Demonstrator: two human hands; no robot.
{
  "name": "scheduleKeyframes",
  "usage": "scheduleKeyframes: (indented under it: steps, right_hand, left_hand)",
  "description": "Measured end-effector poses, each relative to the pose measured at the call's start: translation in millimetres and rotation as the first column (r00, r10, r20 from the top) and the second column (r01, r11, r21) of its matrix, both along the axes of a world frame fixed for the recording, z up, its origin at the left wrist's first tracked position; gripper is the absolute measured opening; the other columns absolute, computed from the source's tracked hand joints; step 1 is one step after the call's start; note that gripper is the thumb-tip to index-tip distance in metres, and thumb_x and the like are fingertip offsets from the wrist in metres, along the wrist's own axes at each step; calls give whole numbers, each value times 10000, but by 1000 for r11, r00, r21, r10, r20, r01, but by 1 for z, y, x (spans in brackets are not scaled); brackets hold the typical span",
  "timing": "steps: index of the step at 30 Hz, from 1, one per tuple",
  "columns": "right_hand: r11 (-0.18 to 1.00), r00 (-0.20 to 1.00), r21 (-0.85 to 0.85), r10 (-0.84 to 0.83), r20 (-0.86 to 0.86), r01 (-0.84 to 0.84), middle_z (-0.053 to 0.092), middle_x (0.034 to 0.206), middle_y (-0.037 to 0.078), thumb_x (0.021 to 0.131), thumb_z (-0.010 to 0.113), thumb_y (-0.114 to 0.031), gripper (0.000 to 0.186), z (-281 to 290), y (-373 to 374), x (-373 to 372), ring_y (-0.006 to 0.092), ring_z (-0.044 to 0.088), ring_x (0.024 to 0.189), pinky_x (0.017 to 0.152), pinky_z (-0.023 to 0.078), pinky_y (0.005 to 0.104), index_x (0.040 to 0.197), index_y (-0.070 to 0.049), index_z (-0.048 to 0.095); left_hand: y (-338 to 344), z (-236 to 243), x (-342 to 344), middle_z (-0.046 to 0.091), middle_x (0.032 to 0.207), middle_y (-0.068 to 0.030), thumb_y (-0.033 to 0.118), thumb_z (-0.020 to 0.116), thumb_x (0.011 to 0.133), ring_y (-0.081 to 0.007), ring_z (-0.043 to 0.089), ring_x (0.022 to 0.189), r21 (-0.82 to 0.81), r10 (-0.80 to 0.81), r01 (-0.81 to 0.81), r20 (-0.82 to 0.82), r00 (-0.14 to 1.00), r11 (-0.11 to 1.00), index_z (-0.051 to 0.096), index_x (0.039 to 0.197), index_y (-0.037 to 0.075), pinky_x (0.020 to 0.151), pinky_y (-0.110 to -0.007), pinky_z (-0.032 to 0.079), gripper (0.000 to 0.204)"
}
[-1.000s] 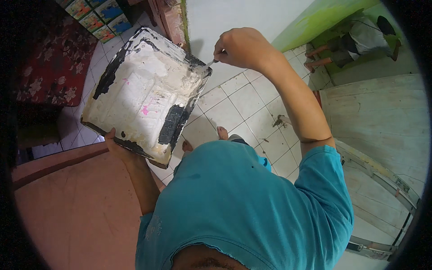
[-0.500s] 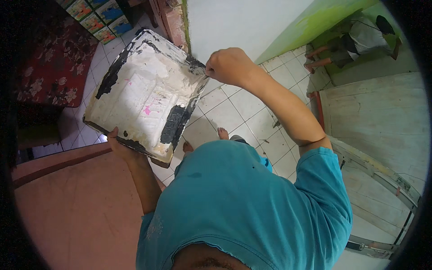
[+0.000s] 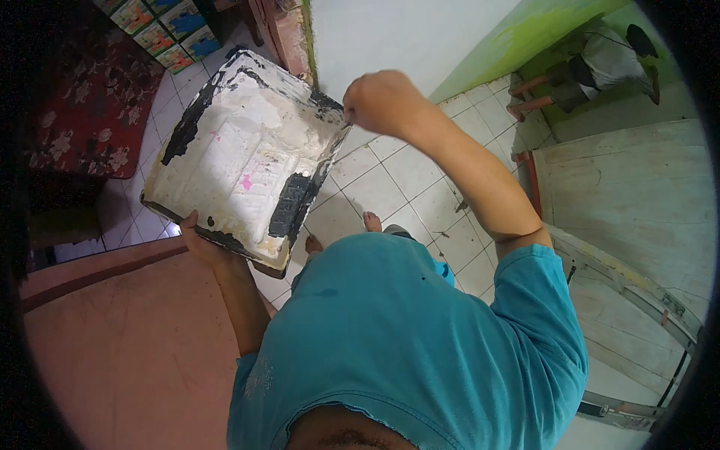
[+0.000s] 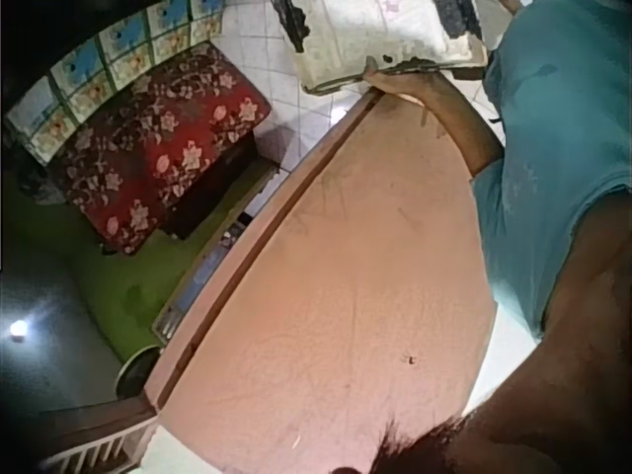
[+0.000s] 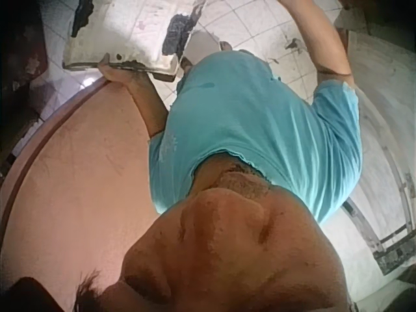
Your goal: The person applies plaster to a wall edge using a putty knife while holding a plaster tray by hand, then walks through the house carrying the tools.
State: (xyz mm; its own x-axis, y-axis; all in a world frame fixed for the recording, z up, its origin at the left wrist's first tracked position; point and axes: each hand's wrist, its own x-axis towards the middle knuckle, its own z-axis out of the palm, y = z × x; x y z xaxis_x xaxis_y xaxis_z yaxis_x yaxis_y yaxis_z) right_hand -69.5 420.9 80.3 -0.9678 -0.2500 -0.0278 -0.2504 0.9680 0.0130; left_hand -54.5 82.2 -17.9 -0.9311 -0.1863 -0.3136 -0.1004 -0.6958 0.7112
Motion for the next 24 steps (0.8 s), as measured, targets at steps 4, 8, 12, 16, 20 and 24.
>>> scheduleKeyframes:
  steps: [4,8,12,16,20,24]
  right_hand:
    - [994,990,-97,-40,136,53,738,885,78,868,712,-242,154,16,-3,3,299,701,819,745,556,409,911,-128,805]
    - [1000,999,-5,-28,27,29,746,899,93,850,708,-225,150,3,-12,-4,296,706,816,742,558,412,888,-119,807]
    - [1000,994,5,-14,105,14,751,901,97,846,712,-226,149,11,-21,1,297,708,824,747,559,411,883,-119,809]
    - [999,992,13,-48,121,47,752,860,100,842,726,-259,163,4,-18,-2,309,717,814,747,567,418,869,-116,797]
    - [999,995,-37,14,94,-11,751,835,109,837,743,-293,187,13,-21,1,321,726,807,742,576,425,850,-110,781]
    - [996,999,82,-32,17,30,752,841,79,828,715,-217,129,-1,-22,-7,300,708,775,724,561,419,853,-125,802]
  left_hand:
    - [-3,-3,0,524,1345,-172,281,558,824,-326,529,1271,15,-16,16,-8,1000,1000,425,1431,-12,1068,-441,441,687]
    - [1,2,2,523,1342,-173,279,561,825,-327,528,1271,-9,1,-1,-13,1000,1000,424,1431,-13,1069,-442,439,686]
    - [-2,3,4,528,1331,-171,269,560,833,-321,529,1269,24,-15,16,-27,1000,1000,428,1425,-13,1070,-443,438,668]
    - [-3,-3,9,528,1330,-169,262,556,835,-321,530,1268,24,-10,11,-44,999,1000,428,1422,-11,1076,-440,432,660]
    - [-8,-3,13,527,1330,-169,259,555,834,-325,527,1270,27,-20,21,-36,999,999,426,1424,-11,1082,-438,426,662]
    - [-11,-7,14,526,1333,-173,255,555,832,-326,525,1270,39,-10,12,-37,999,999,422,1427,-12,1081,-437,426,665]
